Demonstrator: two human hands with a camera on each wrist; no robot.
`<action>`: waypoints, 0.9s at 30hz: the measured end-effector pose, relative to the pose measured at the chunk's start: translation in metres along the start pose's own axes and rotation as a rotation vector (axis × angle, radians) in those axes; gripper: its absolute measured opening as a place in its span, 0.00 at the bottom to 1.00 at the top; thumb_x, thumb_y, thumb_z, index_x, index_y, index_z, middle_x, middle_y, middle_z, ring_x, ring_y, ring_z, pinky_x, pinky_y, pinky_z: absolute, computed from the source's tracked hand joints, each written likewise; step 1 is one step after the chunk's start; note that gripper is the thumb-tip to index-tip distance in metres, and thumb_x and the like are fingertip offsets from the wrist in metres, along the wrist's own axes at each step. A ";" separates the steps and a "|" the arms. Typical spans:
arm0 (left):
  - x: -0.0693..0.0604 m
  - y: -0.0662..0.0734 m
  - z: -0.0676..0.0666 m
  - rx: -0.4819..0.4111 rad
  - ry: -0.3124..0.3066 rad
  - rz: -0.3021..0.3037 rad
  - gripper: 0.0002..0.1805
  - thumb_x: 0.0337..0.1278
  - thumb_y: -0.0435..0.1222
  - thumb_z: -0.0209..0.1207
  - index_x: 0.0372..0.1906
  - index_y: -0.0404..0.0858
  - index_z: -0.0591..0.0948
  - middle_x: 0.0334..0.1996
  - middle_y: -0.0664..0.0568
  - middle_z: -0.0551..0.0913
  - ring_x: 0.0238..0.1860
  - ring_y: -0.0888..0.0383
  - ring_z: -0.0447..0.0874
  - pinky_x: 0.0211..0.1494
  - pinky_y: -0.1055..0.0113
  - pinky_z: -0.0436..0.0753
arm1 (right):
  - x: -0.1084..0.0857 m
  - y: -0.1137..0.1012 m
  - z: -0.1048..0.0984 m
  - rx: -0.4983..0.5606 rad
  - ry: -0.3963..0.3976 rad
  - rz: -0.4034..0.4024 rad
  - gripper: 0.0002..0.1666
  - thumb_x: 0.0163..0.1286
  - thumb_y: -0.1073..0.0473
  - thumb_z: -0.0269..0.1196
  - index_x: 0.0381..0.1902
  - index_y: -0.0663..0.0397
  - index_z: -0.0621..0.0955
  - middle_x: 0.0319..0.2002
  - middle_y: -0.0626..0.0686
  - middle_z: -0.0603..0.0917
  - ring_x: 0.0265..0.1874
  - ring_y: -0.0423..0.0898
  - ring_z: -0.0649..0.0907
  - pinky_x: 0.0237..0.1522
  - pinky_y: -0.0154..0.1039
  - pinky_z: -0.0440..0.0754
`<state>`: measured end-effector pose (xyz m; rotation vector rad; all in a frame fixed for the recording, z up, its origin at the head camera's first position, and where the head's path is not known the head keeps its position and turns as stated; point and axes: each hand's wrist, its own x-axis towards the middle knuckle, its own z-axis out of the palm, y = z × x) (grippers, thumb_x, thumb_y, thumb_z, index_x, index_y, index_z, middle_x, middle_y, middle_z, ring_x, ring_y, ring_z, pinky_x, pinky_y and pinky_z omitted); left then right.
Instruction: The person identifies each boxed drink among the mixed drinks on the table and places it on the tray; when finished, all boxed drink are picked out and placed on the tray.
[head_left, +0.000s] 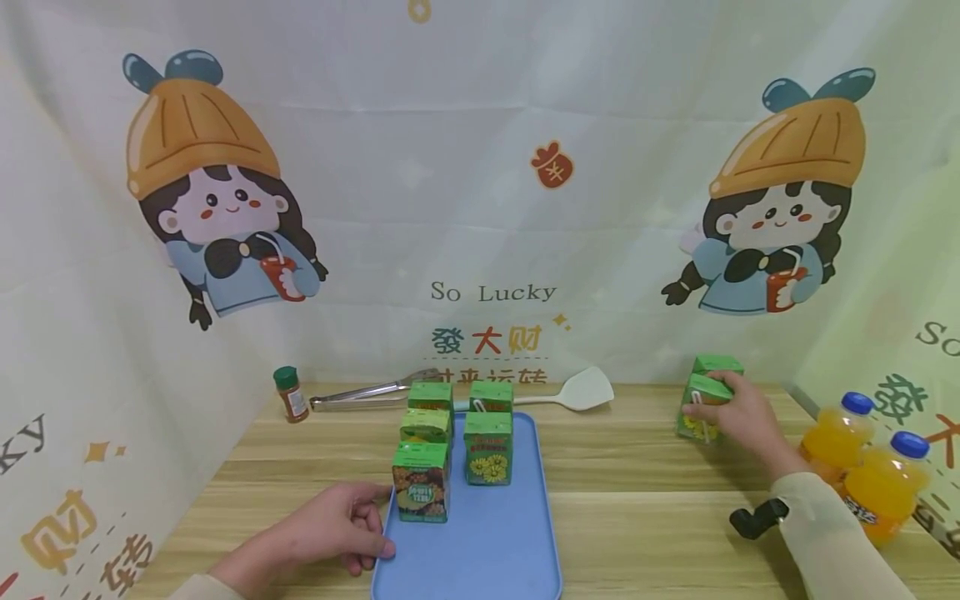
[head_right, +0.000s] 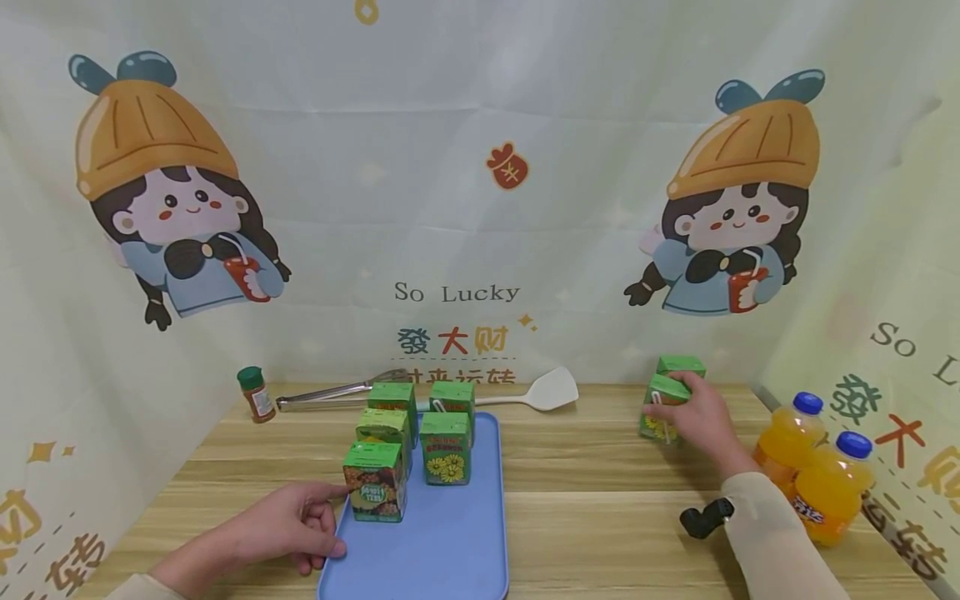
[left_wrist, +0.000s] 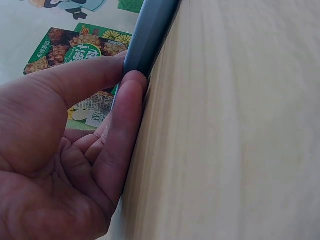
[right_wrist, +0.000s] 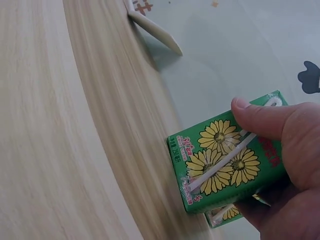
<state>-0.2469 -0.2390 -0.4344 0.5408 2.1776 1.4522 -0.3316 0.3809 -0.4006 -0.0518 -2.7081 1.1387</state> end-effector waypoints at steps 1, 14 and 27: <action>0.000 0.000 0.000 0.000 0.000 0.000 0.52 0.67 0.33 0.76 0.79 0.11 0.56 0.33 0.44 0.89 0.30 0.53 0.89 0.30 0.63 0.91 | 0.000 0.000 0.001 0.005 0.003 -0.002 0.48 0.75 0.47 0.78 0.77 0.69 0.69 0.65 0.77 0.76 0.57 0.72 0.77 0.60 0.70 0.83; 0.000 0.002 0.001 0.004 0.005 0.004 0.52 0.67 0.33 0.76 0.79 0.10 0.56 0.32 0.44 0.89 0.29 0.54 0.89 0.30 0.64 0.91 | -0.005 -0.029 0.015 0.034 -0.027 0.005 0.57 0.71 0.37 0.78 0.82 0.67 0.68 0.64 0.72 0.80 0.54 0.64 0.81 0.53 0.53 0.85; 0.000 0.000 0.001 0.007 0.007 0.005 0.52 0.67 0.33 0.76 0.80 0.10 0.56 0.32 0.44 0.89 0.29 0.53 0.89 0.29 0.63 0.91 | -0.019 -0.080 0.048 0.166 -0.074 -0.023 0.52 0.69 0.42 0.81 0.79 0.60 0.72 0.62 0.67 0.81 0.54 0.58 0.82 0.45 0.43 0.84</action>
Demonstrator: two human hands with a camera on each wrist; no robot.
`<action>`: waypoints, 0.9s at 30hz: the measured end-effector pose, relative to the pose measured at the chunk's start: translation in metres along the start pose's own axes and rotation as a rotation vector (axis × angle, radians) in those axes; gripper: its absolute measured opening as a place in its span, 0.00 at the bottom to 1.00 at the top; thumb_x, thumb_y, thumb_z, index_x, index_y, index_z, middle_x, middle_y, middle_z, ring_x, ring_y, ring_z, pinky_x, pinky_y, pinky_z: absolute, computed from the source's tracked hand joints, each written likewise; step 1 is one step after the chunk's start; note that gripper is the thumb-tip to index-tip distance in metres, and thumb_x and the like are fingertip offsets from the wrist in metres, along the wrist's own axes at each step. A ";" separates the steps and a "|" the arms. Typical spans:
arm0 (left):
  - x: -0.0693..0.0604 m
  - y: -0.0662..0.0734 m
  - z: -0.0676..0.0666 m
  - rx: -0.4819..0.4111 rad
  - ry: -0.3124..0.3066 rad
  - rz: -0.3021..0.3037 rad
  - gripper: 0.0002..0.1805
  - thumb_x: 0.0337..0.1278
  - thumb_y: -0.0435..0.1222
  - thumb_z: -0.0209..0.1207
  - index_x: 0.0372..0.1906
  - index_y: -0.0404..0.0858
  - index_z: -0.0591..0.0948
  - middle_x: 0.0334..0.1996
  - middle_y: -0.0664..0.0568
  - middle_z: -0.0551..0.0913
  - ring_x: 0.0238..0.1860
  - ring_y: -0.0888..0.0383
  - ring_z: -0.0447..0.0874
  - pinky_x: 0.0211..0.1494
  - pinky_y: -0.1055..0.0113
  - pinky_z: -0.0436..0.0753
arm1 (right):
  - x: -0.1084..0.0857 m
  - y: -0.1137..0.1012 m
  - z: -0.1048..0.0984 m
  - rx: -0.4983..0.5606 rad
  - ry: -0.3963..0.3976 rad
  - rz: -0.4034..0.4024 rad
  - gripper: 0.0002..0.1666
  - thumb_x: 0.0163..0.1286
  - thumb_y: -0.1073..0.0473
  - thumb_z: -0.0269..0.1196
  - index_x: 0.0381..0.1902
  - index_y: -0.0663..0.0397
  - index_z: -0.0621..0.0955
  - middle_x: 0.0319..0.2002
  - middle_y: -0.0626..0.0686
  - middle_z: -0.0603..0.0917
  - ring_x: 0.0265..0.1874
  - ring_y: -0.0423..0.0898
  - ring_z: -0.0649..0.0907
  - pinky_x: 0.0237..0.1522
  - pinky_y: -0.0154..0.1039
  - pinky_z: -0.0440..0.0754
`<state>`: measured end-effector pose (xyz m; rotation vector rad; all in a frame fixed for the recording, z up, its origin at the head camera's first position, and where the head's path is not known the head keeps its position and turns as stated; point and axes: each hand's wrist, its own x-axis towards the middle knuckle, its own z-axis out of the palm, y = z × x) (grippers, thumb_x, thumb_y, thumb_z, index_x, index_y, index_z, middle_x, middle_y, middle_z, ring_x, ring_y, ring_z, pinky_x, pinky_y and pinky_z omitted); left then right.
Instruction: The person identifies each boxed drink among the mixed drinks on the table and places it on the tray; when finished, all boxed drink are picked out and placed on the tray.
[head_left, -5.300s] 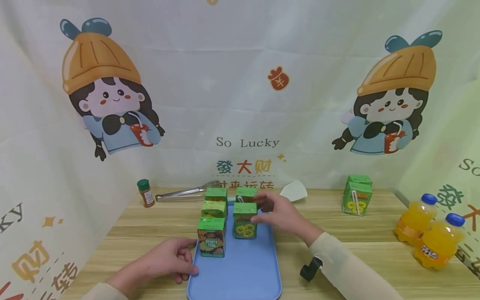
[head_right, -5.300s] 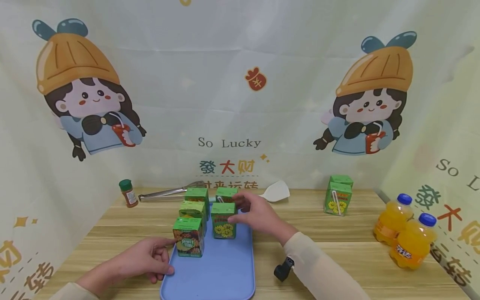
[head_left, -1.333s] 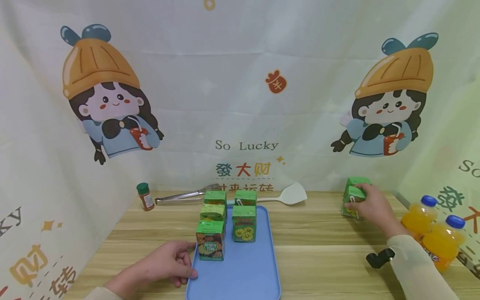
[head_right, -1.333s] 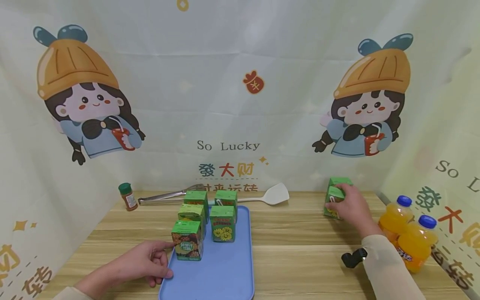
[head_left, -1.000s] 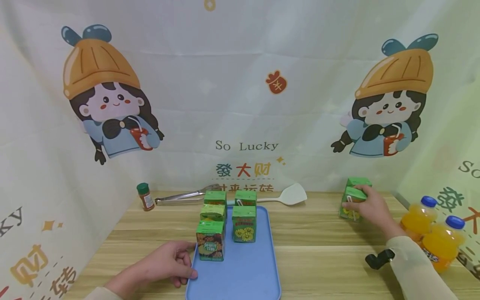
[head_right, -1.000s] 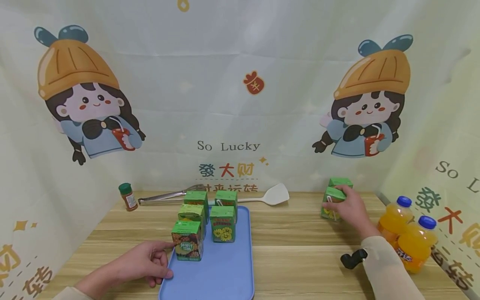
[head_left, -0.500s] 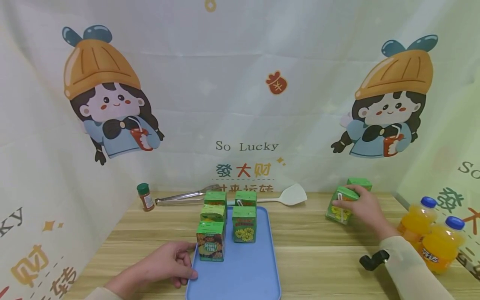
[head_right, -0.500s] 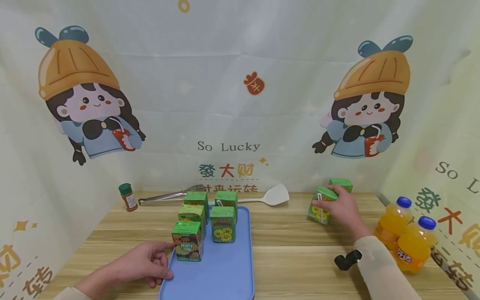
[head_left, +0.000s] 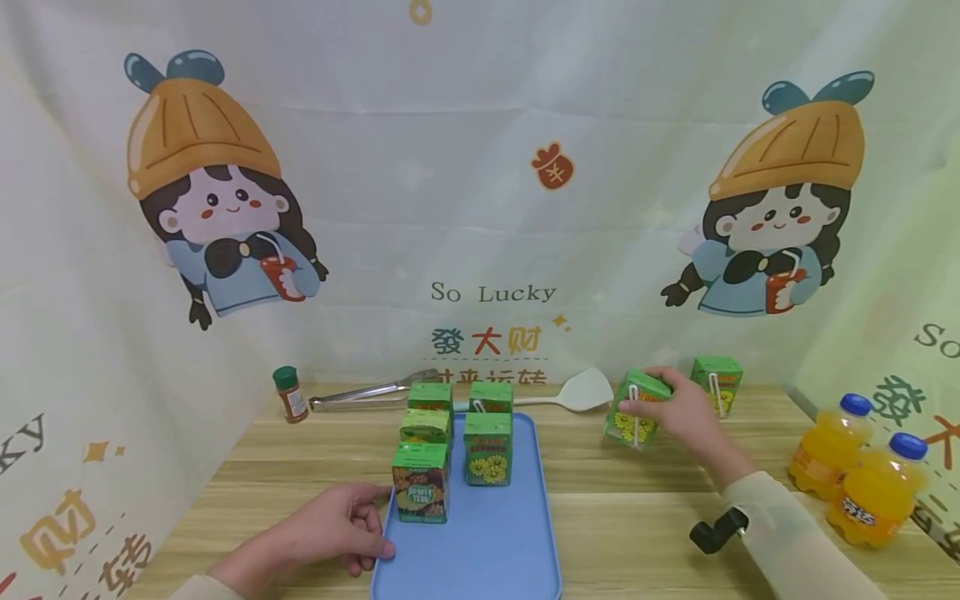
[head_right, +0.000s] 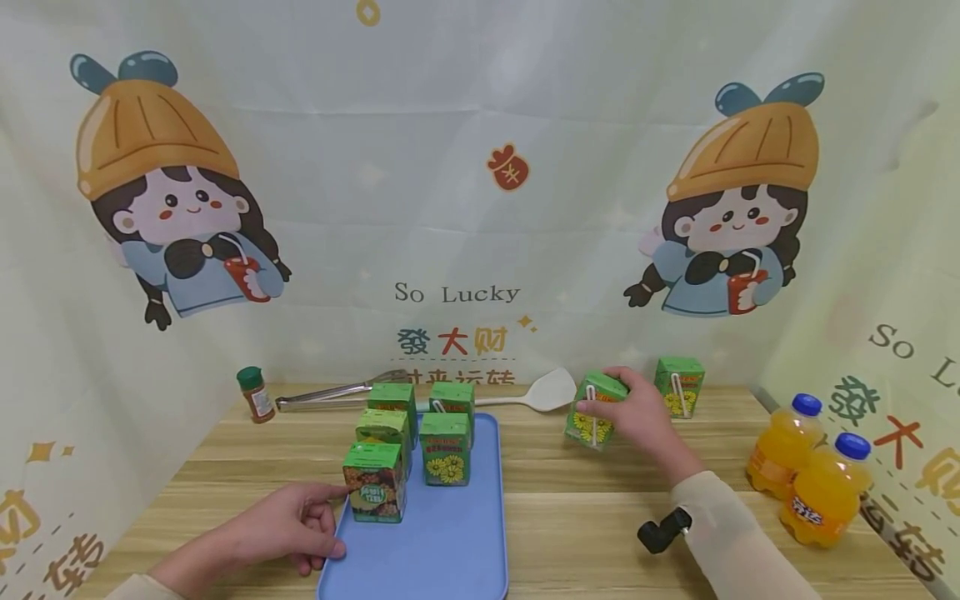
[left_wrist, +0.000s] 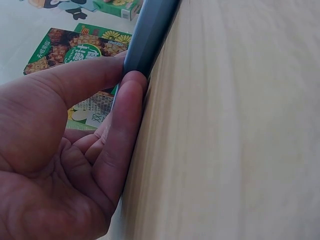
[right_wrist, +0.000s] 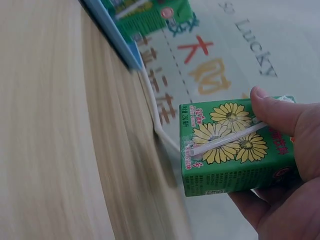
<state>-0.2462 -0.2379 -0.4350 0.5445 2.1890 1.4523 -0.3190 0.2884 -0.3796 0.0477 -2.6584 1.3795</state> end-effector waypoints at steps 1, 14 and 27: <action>0.000 0.000 0.000 0.000 0.000 0.000 0.52 0.67 0.33 0.76 0.80 0.10 0.56 0.32 0.44 0.89 0.29 0.53 0.89 0.29 0.63 0.91 | -0.001 -0.003 0.004 0.009 -0.005 -0.007 0.51 0.69 0.43 0.82 0.79 0.59 0.73 0.62 0.66 0.82 0.53 0.58 0.83 0.45 0.43 0.84; 0.001 -0.002 0.000 -0.013 -0.005 -0.006 0.53 0.66 0.32 0.76 0.81 0.12 0.56 0.33 0.43 0.89 0.29 0.53 0.89 0.30 0.63 0.91 | -0.024 -0.041 0.055 0.105 -0.039 -0.089 0.41 0.63 0.53 0.86 0.69 0.57 0.81 0.51 0.61 0.85 0.45 0.54 0.85 0.40 0.42 0.88; 0.001 -0.001 -0.001 -0.023 -0.018 0.001 0.52 0.67 0.33 0.76 0.80 0.11 0.55 0.33 0.43 0.89 0.29 0.54 0.89 0.29 0.65 0.91 | -0.048 -0.064 0.094 0.235 -0.116 -0.123 0.37 0.57 0.60 0.88 0.63 0.54 0.85 0.46 0.57 0.87 0.41 0.52 0.86 0.40 0.43 0.88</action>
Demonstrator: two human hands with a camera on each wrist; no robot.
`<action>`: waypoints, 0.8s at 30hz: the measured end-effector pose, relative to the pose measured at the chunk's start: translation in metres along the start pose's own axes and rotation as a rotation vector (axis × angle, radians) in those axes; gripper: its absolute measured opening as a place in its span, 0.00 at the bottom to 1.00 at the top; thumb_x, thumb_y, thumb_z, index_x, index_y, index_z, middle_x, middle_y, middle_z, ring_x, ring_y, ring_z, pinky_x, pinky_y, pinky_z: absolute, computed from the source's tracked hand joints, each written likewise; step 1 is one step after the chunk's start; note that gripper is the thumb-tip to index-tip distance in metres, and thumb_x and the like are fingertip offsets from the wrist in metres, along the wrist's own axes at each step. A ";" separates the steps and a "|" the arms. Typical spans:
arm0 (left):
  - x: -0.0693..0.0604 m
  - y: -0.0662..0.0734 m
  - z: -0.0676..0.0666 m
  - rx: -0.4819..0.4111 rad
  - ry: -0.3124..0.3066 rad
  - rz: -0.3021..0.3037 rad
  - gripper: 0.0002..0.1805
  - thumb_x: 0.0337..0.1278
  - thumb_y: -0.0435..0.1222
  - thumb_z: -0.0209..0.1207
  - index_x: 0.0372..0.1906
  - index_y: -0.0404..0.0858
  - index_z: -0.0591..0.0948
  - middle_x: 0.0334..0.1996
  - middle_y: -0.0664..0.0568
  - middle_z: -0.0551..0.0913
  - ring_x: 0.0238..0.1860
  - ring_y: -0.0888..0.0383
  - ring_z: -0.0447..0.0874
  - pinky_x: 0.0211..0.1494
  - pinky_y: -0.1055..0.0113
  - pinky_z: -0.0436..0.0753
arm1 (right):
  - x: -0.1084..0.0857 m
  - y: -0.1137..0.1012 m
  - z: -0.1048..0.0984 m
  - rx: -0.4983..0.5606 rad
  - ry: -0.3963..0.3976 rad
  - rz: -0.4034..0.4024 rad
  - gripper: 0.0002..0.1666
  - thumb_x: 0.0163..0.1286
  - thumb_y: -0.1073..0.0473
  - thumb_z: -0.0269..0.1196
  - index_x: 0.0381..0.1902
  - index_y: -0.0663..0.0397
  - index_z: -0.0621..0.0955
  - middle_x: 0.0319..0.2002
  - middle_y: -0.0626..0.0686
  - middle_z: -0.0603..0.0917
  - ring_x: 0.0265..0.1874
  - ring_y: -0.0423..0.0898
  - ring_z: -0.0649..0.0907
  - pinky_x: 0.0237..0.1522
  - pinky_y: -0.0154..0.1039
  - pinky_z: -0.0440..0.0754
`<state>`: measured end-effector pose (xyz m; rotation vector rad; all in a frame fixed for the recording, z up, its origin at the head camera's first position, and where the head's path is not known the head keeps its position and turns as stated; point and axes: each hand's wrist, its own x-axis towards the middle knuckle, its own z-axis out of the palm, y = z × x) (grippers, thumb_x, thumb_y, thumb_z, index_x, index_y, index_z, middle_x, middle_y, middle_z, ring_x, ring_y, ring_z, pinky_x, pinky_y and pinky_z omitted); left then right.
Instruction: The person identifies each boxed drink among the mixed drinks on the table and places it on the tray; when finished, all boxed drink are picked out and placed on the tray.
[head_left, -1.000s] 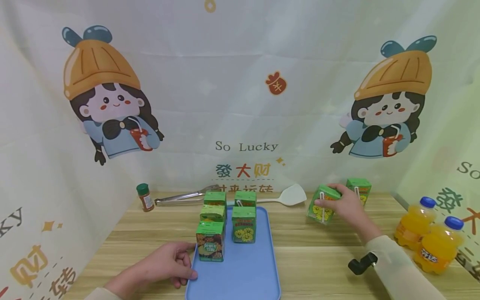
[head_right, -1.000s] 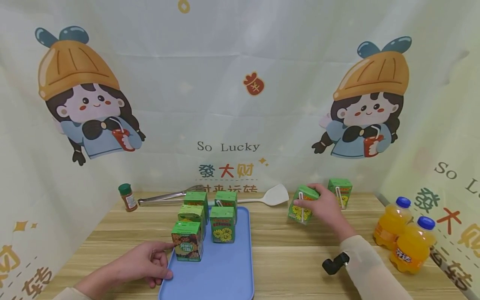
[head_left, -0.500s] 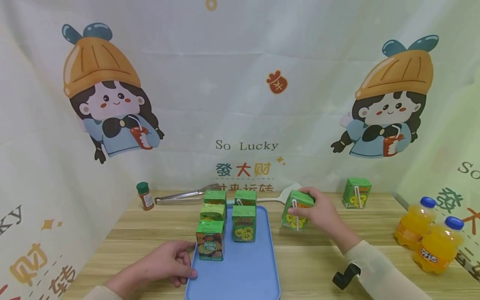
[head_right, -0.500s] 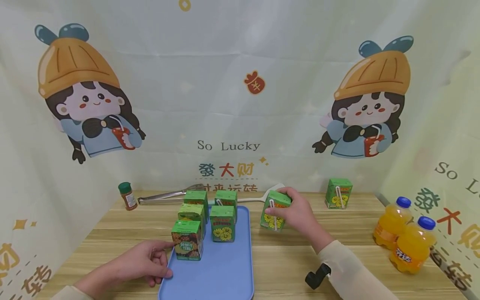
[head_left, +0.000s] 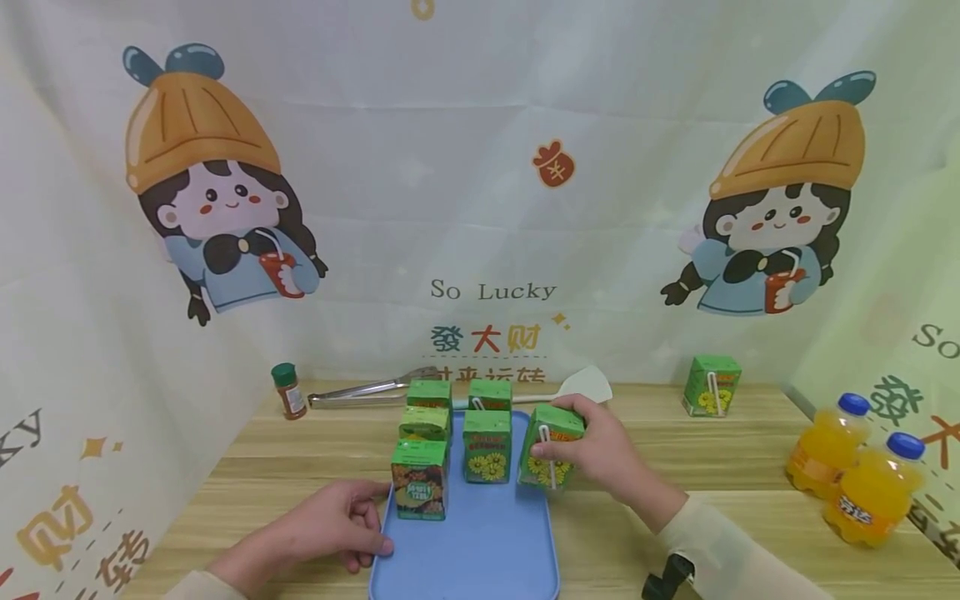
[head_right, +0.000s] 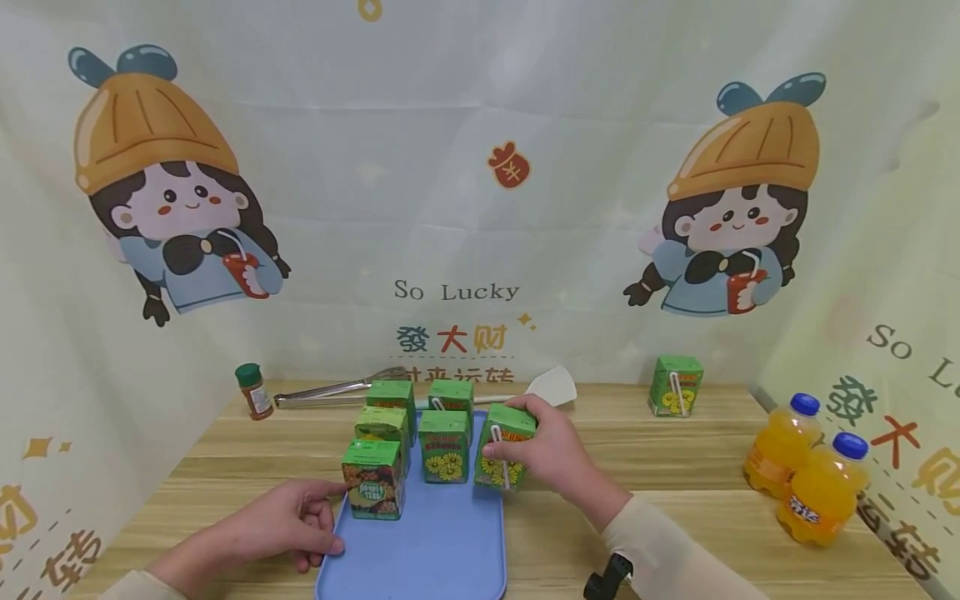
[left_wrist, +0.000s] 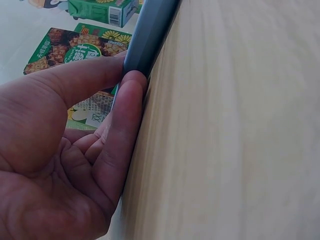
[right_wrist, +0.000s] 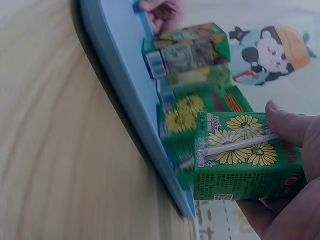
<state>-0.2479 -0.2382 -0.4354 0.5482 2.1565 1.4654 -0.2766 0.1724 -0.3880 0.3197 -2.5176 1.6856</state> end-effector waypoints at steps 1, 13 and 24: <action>0.000 0.000 0.000 0.002 0.000 0.002 0.52 0.68 0.33 0.76 0.80 0.11 0.56 0.33 0.43 0.89 0.29 0.54 0.88 0.29 0.64 0.91 | -0.001 -0.001 0.003 0.011 -0.006 0.000 0.37 0.57 0.61 0.88 0.63 0.55 0.85 0.46 0.57 0.87 0.41 0.51 0.86 0.40 0.43 0.89; 0.000 0.000 0.001 0.023 0.013 0.007 0.53 0.67 0.33 0.76 0.80 0.10 0.56 0.32 0.44 0.89 0.28 0.53 0.89 0.30 0.62 0.91 | -0.010 -0.007 0.037 0.023 -0.101 -0.070 0.38 0.56 0.60 0.89 0.62 0.57 0.84 0.49 0.55 0.88 0.37 0.47 0.87 0.37 0.41 0.90; -0.001 -0.001 0.001 0.020 0.013 -0.002 0.53 0.67 0.33 0.77 0.80 0.11 0.56 0.32 0.43 0.89 0.29 0.53 0.89 0.30 0.61 0.92 | -0.013 -0.008 0.062 -0.128 -0.121 -0.183 0.38 0.59 0.54 0.88 0.64 0.55 0.84 0.57 0.54 0.88 0.51 0.51 0.86 0.52 0.51 0.88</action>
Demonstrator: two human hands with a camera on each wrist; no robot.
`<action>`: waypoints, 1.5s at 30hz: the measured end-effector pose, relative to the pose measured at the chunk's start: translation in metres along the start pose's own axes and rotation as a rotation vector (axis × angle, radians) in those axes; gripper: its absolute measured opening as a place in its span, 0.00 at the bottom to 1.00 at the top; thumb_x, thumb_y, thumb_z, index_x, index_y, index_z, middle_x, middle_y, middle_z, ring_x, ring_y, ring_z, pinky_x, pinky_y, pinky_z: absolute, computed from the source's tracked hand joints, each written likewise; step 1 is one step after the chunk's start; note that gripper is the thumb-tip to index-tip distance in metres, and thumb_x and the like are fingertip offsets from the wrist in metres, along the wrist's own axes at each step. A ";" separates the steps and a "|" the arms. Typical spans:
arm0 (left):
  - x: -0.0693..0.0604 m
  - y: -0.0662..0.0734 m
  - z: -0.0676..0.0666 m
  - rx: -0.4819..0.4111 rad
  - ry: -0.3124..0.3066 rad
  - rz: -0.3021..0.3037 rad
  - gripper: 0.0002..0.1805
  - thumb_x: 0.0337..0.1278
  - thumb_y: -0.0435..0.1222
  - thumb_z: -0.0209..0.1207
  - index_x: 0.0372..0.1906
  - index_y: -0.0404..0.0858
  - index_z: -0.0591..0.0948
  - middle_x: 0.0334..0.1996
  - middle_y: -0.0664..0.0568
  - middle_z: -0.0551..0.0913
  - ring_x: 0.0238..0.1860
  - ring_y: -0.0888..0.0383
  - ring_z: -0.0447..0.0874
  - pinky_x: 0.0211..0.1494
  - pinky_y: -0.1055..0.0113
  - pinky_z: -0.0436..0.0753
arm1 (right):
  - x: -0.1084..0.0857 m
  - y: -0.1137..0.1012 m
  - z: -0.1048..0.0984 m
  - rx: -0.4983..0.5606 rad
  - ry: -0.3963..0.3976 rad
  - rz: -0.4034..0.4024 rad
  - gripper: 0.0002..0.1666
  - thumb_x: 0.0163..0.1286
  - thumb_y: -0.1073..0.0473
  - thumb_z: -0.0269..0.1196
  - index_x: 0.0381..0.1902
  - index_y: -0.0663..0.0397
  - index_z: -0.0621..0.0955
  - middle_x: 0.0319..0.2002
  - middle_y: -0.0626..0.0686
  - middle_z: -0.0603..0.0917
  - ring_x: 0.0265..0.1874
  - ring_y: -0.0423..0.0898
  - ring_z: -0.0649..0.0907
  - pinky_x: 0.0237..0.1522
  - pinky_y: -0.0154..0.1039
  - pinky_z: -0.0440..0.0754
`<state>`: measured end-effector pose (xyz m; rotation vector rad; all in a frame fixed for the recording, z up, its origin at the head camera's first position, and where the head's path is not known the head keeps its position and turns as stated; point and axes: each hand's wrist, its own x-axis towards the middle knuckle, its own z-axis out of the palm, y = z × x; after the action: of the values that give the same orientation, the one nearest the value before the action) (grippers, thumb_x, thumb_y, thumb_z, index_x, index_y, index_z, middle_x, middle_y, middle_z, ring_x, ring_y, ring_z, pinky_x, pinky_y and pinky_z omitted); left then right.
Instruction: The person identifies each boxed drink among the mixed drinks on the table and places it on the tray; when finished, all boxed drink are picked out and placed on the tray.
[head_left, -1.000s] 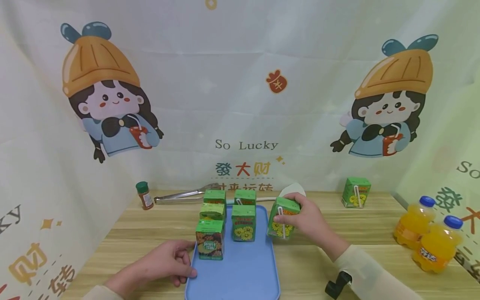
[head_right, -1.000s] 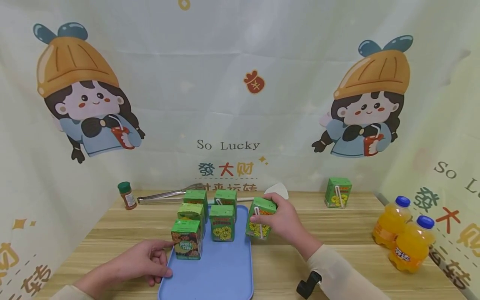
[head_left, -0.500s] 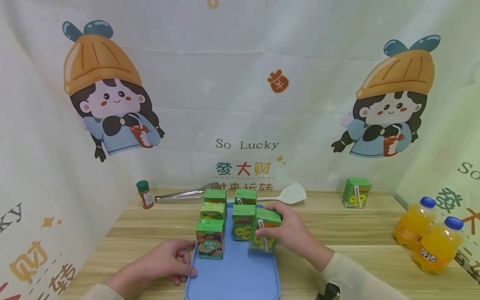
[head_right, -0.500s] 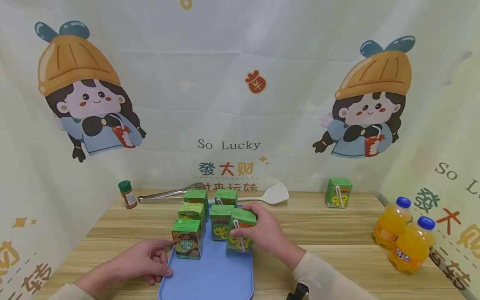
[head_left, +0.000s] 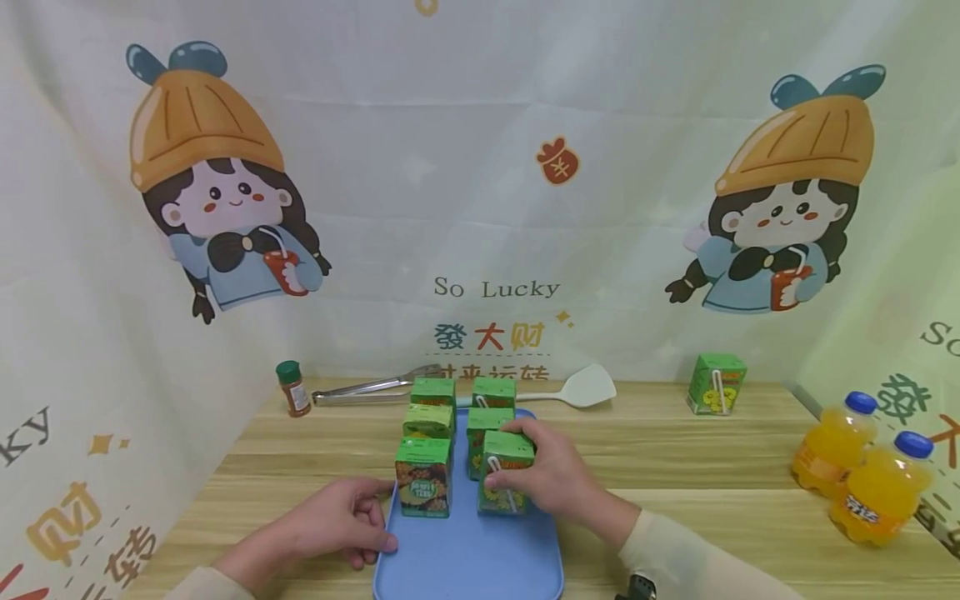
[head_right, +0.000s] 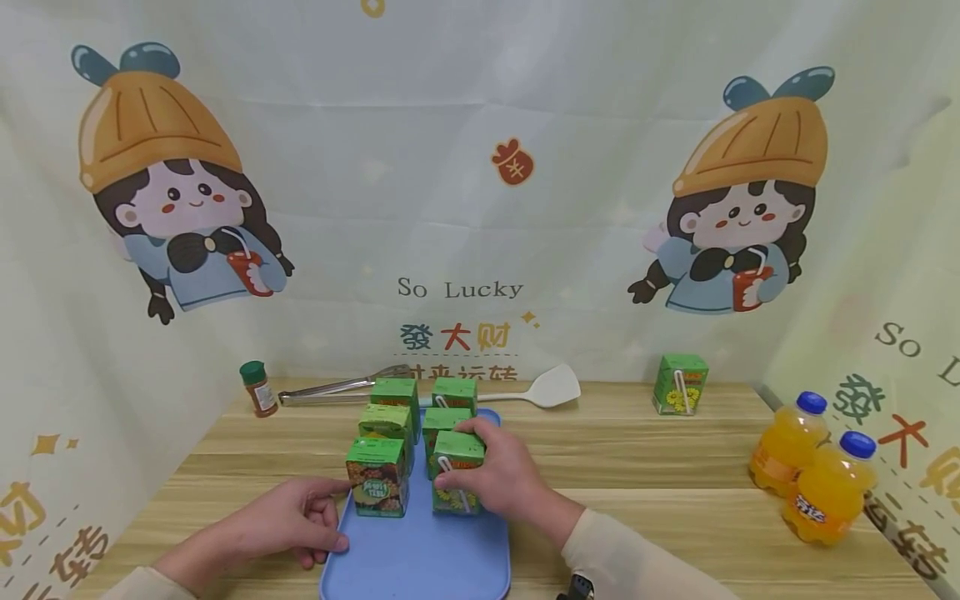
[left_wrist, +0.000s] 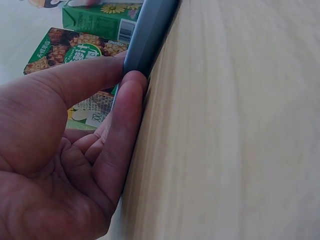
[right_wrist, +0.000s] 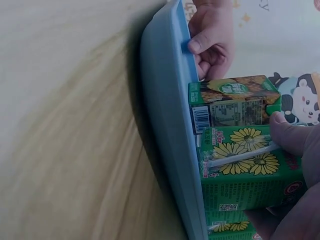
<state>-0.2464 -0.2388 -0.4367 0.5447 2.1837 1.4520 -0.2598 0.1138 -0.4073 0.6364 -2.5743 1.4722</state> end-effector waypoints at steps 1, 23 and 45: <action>0.000 0.000 0.000 0.001 0.000 0.000 0.53 0.67 0.33 0.77 0.80 0.11 0.56 0.32 0.43 0.89 0.29 0.53 0.89 0.30 0.61 0.92 | 0.000 -0.001 0.001 -0.003 0.002 -0.007 0.37 0.59 0.55 0.88 0.63 0.55 0.84 0.56 0.53 0.89 0.50 0.50 0.86 0.51 0.49 0.88; -0.001 0.002 0.000 0.011 0.014 -0.009 0.53 0.67 0.33 0.76 0.80 0.11 0.56 0.33 0.44 0.89 0.30 0.52 0.89 0.31 0.61 0.92 | -0.003 0.000 0.010 0.049 -0.070 -0.080 0.35 0.65 0.57 0.84 0.66 0.54 0.82 0.51 0.54 0.88 0.41 0.43 0.86 0.38 0.39 0.87; 0.001 0.001 0.000 -0.014 0.004 -0.030 0.52 0.68 0.33 0.76 0.81 0.12 0.56 0.34 0.44 0.89 0.30 0.53 0.89 0.31 0.61 0.92 | 0.024 0.027 -0.101 -0.273 0.135 -0.140 0.34 0.74 0.45 0.78 0.70 0.55 0.83 0.61 0.56 0.89 0.60 0.58 0.88 0.65 0.59 0.87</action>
<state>-0.2470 -0.2382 -0.4359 0.5023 2.1740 1.4522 -0.3037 0.2033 -0.3690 0.6399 -2.5060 1.0581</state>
